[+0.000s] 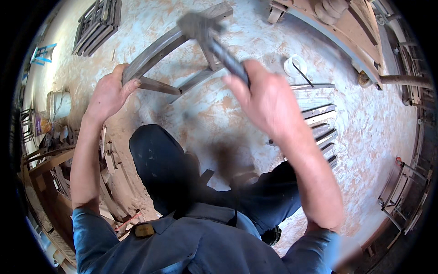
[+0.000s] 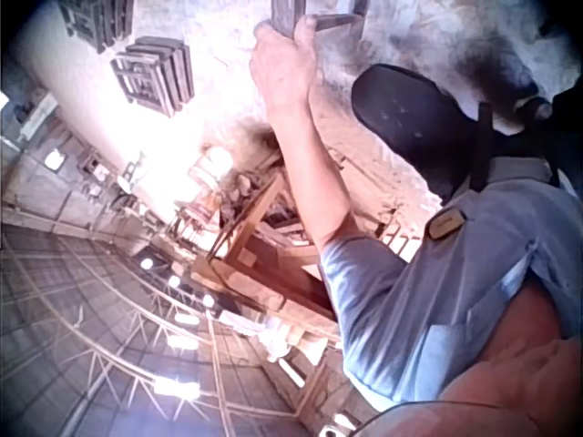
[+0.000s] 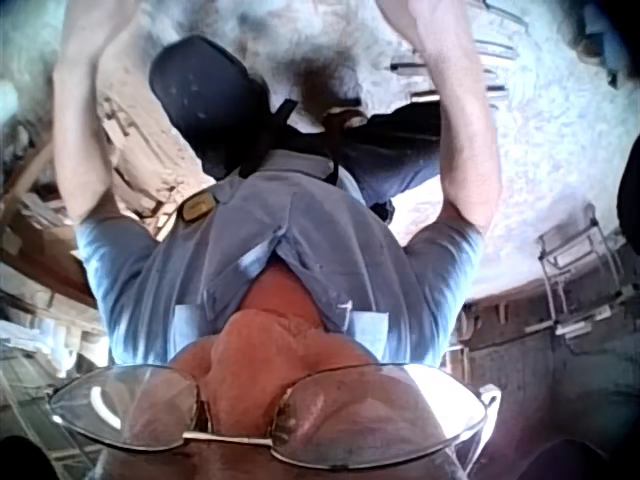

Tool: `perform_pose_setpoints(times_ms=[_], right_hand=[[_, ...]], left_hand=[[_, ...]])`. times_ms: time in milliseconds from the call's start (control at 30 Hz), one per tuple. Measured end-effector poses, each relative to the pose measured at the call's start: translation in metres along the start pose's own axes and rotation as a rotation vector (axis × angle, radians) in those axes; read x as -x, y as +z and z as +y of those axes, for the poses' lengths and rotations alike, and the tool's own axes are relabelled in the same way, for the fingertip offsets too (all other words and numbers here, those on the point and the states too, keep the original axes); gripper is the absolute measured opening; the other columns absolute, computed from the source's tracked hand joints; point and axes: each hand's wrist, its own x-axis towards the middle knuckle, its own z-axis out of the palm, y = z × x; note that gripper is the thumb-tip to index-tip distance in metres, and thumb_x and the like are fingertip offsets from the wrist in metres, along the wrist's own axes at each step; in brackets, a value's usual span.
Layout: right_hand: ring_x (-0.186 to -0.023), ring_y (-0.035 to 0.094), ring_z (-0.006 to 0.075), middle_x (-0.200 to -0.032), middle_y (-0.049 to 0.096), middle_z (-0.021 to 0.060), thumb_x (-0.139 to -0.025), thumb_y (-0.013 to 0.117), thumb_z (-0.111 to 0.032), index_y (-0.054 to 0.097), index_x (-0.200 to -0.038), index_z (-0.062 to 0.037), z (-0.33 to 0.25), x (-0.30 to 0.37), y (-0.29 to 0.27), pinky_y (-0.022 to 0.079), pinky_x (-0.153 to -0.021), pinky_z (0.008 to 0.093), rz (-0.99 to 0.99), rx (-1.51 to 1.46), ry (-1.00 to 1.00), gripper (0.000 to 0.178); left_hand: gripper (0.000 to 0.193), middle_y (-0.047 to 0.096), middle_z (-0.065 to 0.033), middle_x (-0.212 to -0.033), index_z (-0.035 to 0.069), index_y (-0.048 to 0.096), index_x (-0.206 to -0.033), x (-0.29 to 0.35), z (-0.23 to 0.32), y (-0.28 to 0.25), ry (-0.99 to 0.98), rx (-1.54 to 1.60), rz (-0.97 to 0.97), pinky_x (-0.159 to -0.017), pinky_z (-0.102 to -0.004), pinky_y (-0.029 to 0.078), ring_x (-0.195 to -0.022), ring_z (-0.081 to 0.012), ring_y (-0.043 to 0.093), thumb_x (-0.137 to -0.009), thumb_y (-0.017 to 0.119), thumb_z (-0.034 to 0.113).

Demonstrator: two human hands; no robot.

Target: The person assembles a small wooden frame by applying glue to joints and hammering nails to secure the pieces. They measure the frame with a tape measure and then handle a small carved wooden box, applying glue to its edges.

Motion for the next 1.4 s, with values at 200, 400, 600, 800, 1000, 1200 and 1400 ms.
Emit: perform_pose_setpoints(times_ms=[200,400,600,800,1000,1200,1400], right_hand=[[-0.068,0.066,0.0362,-0.070,0.064,0.0205,-0.089,0.062,-0.034,0.061,-0.095,-0.0049,0.051,0.025,0.118,0.054,-0.067,0.0484,-0.262,-0.105,-0.184,0.029],[-0.093,0.067,0.0352,-0.095,0.068,0.0197,-0.092,0.056,-0.034,0.057,-0.106,-0.0014,0.029,-0.002,0.241,0.053,-0.081,0.0440,-0.577,0.015,-0.026,0.036],[-0.097,0.065,0.0363,-0.107,0.063,0.0212,-0.090,0.058,-0.029,0.054,-0.109,-0.0015,0.014,-0.042,0.318,0.053,-0.082,0.0449,-0.463,-0.077,0.130,0.034],[-0.096,0.064,0.0379,-0.104,0.063,0.0221,-0.090,0.059,-0.028,0.051,-0.111,-0.0023,0.019,-0.042,0.320,0.052,-0.081,0.0464,-0.386,-0.160,0.217,0.034],[-0.097,0.064,0.0377,-0.106,0.061,0.0214,-0.089,0.060,-0.026,0.051,-0.111,-0.0031,0.023,-0.044,0.332,0.052,-0.082,0.0464,-0.365,-0.095,0.209,0.033],[-0.104,0.061,0.0367,-0.109,0.059,0.0204,-0.088,0.061,-0.025,0.051,-0.114,-0.0032,0.024,-0.045,0.327,0.052,-0.085,0.0446,-0.350,-0.060,0.204,0.036],[-0.105,0.060,0.0337,-0.110,0.059,0.0187,-0.088,0.055,-0.017,0.054,-0.114,-0.0035,0.037,-0.043,0.345,0.053,-0.084,0.0421,-0.373,0.015,0.299,0.029]], left_hand=[[0.059,0.061,-0.0269,-0.078,-0.004,0.053,-0.118,-0.009,-0.011,0.002,0.037,0.042,0.003,-0.071,-0.0489,0.046,-0.081,-0.0457,0.061,-0.093,0.054,0.050],[0.067,0.060,-0.0266,-0.073,-0.008,0.055,-0.114,-0.006,-0.008,0.006,0.026,0.099,0.067,-0.068,-0.0467,0.047,-0.075,-0.0451,0.061,-0.092,0.052,0.056],[0.072,0.062,-0.0275,-0.075,-0.008,0.053,-0.118,-0.008,-0.005,0.004,0.019,0.108,0.034,-0.069,-0.0469,0.048,-0.077,-0.0458,0.062,-0.091,0.051,0.059],[0.069,0.063,-0.0266,-0.077,-0.005,0.054,-0.117,-0.013,-0.009,0.004,0.031,0.123,0.041,-0.069,-0.0464,0.048,-0.078,-0.0458,0.062,-0.091,0.051,0.059],[0.067,0.062,-0.0241,-0.074,-0.005,0.055,-0.114,-0.014,-0.011,0.004,0.034,0.149,0.040,-0.067,-0.0449,0.049,-0.076,-0.0442,0.063,-0.091,0.053,0.058],[0.065,0.062,-0.0219,-0.071,-0.004,0.055,-0.113,-0.012,-0.011,0.008,0.043,0.160,0.072,-0.065,-0.0430,0.049,-0.072,-0.0417,0.064,-0.090,0.056,0.057],[0.064,0.062,-0.0200,-0.070,-0.002,0.055,-0.114,-0.011,-0.009,0.009,0.035,0.167,0.052,-0.064,-0.0415,0.049,-0.069,-0.0395,0.064,-0.090,0.057,0.057]])
